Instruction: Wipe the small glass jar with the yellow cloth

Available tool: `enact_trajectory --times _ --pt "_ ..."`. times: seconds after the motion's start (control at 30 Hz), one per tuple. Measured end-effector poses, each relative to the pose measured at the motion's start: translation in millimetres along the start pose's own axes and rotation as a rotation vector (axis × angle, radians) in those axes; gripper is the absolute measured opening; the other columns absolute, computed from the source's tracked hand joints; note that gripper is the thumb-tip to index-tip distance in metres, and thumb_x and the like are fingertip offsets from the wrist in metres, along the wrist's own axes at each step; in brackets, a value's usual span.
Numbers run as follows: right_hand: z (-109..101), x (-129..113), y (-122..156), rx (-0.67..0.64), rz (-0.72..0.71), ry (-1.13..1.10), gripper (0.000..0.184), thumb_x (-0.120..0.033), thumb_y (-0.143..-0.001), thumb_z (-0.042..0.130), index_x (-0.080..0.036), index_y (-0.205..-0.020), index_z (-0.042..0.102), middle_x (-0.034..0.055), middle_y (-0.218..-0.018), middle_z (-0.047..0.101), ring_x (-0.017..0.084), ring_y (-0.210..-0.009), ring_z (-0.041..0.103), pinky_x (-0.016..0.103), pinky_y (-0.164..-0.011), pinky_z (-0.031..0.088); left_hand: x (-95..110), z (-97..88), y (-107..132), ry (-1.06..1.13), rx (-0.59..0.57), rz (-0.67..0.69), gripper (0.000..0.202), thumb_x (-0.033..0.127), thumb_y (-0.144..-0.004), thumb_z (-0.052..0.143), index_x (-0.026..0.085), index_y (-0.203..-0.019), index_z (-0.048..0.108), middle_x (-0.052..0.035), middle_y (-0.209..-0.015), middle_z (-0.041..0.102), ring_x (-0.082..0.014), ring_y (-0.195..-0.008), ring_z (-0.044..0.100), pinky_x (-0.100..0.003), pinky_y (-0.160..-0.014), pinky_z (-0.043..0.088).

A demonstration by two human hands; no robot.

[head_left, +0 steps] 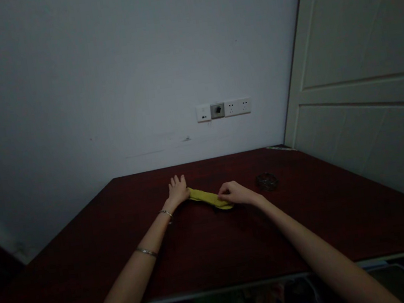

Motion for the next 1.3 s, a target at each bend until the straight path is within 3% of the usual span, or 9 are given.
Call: enact_trajectory --times 0.1,0.2,0.4,0.67,0.87,0.97,1.03,1.2,1.3 --pt "-0.7 4.3 0.8 -0.049 0.072 0.041 0.029 -0.026 -0.073 0.057 -0.016 -0.1 0.066 0.0059 -0.092 0.069 0.018 -0.079 0.063 0.024 -0.068 0.046 -0.7 4.1 -1.9 0.025 -0.095 0.233 0.049 0.012 -0.072 0.048 0.012 -0.121 0.048 -0.0169 -0.133 0.044 -0.0266 -0.126 0.037 -0.036 -0.103 0.028" --pt "-4.8 5.5 4.2 -0.111 0.111 0.126 0.044 -0.029 -0.068 0.063 -0.019 -0.11 0.061 0.0074 -0.102 0.066 0.02 -0.088 0.062 0.026 -0.074 0.046 -5.4 6.2 -6.8 0.062 -0.185 0.311 0.039 0.008 -0.071 0.046 0.014 -0.108 0.058 -0.0119 -0.112 0.061 -0.0207 -0.105 0.056 -0.028 -0.09 0.039" --pt "-12.5 3.4 10.6 -0.193 0.22 0.163 0.059 -0.035 -0.067 0.065 -0.017 -0.121 0.049 0.0112 -0.108 0.061 0.023 -0.094 0.059 0.029 -0.077 0.045 -15.8 3.5 -12.6 0.132 -0.193 0.344 0.032 0.007 -0.067 0.048 0.012 -0.094 0.064 -0.0105 -0.1 0.065 -0.019 -0.091 0.06 -0.024 -0.08 0.043" --pt "-15.8 8.4 8.4 -0.209 0.203 0.078 0.05 -0.026 -0.063 0.069 -0.017 -0.109 0.054 0.0089 -0.102 0.06 0.021 -0.088 0.059 0.031 -0.073 0.049 -17.9 -8.4 -11.0 0.228 -0.229 0.248 0.027 0.018 -0.066 0.052 0.012 -0.091 0.064 -0.0082 -0.09 0.066 -0.018 -0.08 0.059 -0.026 -0.071 0.044" --pt "-32.5 32.6 16.7 -0.355 0.334 -0.31 0.052 -0.026 -0.059 0.073 -0.019 -0.107 0.053 0.004 -0.093 0.058 0.012 -0.066 0.059 0.022 -0.05 0.052 -20.8 -30.9 -5.3 0.298 -0.655 0.214 0.015 0.021 -0.055 0.066 0.016 -0.069 0.067 -0.002 -0.064 0.067 -0.0171 -0.061 0.062 -0.026 -0.058 0.049" --pt "-30.9 33.2 17.3 -0.4 0.317 -0.372 0.05 -0.025 -0.058 0.073 -0.018 -0.104 0.055 0.0022 -0.089 0.058 0.011 -0.065 0.059 0.019 -0.049 0.051 -21.8 -37.2 1.8 0.3 -0.914 0.055 0.021 0.02 -0.045 0.075 0.017 -0.064 0.067 -0.004 -0.063 0.068 -0.0209 -0.059 0.064 -0.032 -0.056 0.052" --pt "-20.8 26.5 13.3 -0.386 0.264 -0.375 0.049 -0.024 -0.059 0.072 -0.017 -0.104 0.055 0.002 -0.087 0.058 0.01 -0.062 0.058 0.019 -0.048 0.051 -24.8 -40.1 3.6 0.246 -0.989 -0.132 0.025 0.015 -0.04 0.076 0.017 -0.064 0.067 -0.0073 -0.065 0.068 -0.0262 -0.062 0.066 -0.037 -0.056 0.054" --pt "24.1 -3.7 -3.3 -0.192 0.05 -0.314 0.041 -0.026 -0.067 0.068 -0.015 -0.104 0.055 0.0015 -0.082 0.06 0.01 -0.063 0.056 0.021 -0.053 0.048 -42.4 -47.6 -3.3 0.087 -0.876 -0.37 0.032 0.023 -0.041 0.079 0.016 -0.071 0.067 -0.0177 -0.068 0.067 -0.0446 -0.068 0.063 -0.062 -0.056 0.049" --pt "47.6 -21.9 -8.6 -0.012 -0.1 -0.179 0.035 -0.029 -0.071 0.066 -0.016 -0.102 0.058 0.0034 -0.085 0.063 0.014 -0.074 0.059 0.024 -0.065 0.047 -53.7 -43.8 -3.8 0.054 -0.754 -0.445 0.046 0.042 -0.049 0.075 0.02 -0.089 0.066 -0.0193 -0.084 0.067 -0.0461 -0.078 0.062 -0.065 -0.062 0.049"
Point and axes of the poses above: each hand's wrist, its own y-axis away from the middle knuckle, its own z-axis out of the palm, x = y × z, the point moved 1 cm from there along -y, towards the middle knuckle
